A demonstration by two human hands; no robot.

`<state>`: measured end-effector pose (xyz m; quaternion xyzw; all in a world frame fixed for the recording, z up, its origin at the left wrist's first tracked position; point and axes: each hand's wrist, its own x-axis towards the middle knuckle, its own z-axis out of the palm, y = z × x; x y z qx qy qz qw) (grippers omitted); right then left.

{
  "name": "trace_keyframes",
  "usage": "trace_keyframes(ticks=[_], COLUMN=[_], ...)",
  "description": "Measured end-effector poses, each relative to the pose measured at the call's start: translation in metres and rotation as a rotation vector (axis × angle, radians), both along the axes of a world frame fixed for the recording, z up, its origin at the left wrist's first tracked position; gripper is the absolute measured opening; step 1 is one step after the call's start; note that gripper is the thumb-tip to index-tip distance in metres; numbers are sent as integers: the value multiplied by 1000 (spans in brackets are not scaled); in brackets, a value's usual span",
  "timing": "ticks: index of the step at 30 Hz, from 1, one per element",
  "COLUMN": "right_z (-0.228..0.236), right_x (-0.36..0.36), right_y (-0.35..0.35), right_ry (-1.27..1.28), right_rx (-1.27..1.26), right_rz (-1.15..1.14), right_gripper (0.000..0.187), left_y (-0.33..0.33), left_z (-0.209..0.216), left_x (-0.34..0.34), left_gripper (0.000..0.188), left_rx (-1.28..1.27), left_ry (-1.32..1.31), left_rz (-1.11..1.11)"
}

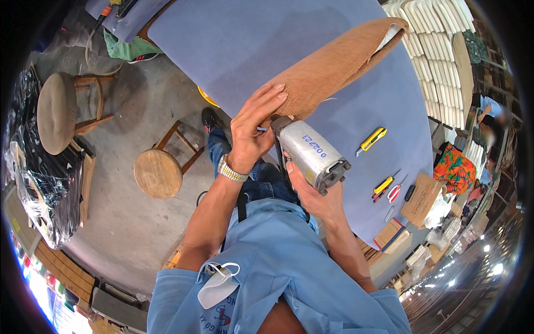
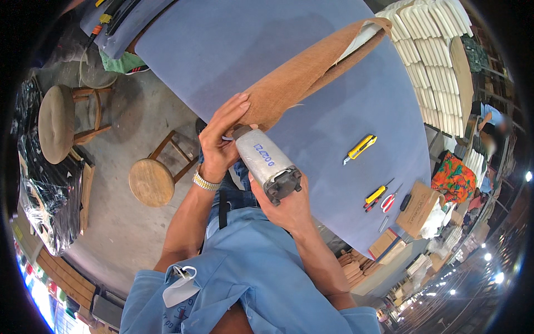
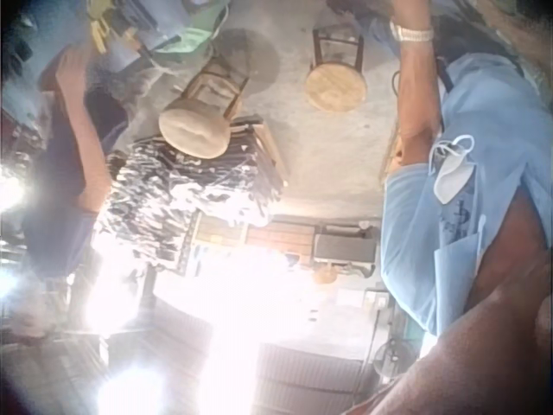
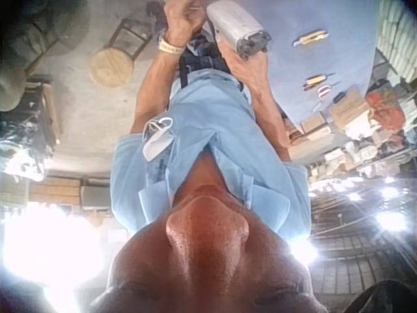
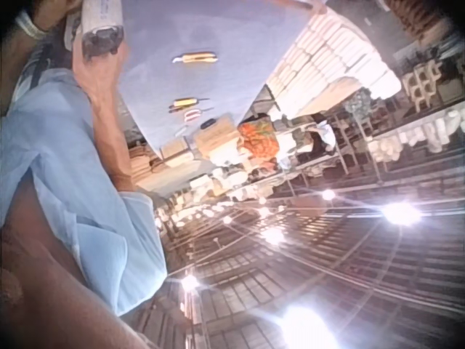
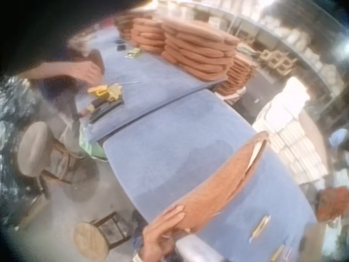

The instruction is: The person assembles shoe components by folding and stapling a brown insole-like piece with a white foam insert. They use a yellow utility knife to trim edges, then repeatedly staple the folded edges with a pneumatic stapler, flipping the piece to work on both sides.

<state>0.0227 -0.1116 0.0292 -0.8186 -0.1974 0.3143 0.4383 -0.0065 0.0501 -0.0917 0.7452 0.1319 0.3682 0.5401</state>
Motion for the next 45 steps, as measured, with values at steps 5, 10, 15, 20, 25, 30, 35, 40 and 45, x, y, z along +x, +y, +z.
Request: trace_keyframes(ticks=[5,10,15,20,25,30,35,40,45], right_z=[-12,-16,-10,-12,-12,-13,-31,-23,-23], right_x=[-3,2,-4,0,3,1,-9,-10,-9], right_y=[-5,-5,-5,-15,-18,-18,-25,-23,-20], right_ry=[-82,-373,-59,-100,-158,-196,-175,-145,-152], right_rx=[81,31,71,38,50,-47,105,116,134], right_rz=[19,226,4,54,105,148,43,52,57], right_gripper=[31,33,29,24,28,35,39,41,45], left_y=[-3,-2,-3,-3,-6,-8,-7,-1,-4], left_z=[0,2,-2,0,1,2,3,0,4], left_x=[-1,-2,-4,-5,-7,-10,-4,-3,-3], left_gripper=[57,58,57,56,57,58,58,55,55], left_rx=[-10,-9,13,17,22,17,7,25,6], left_ry=[-12,6,18,43,15,54,12,-27,-16], left_rz=[8,19,-1,-20,-29,-57,-43,-59,-46])
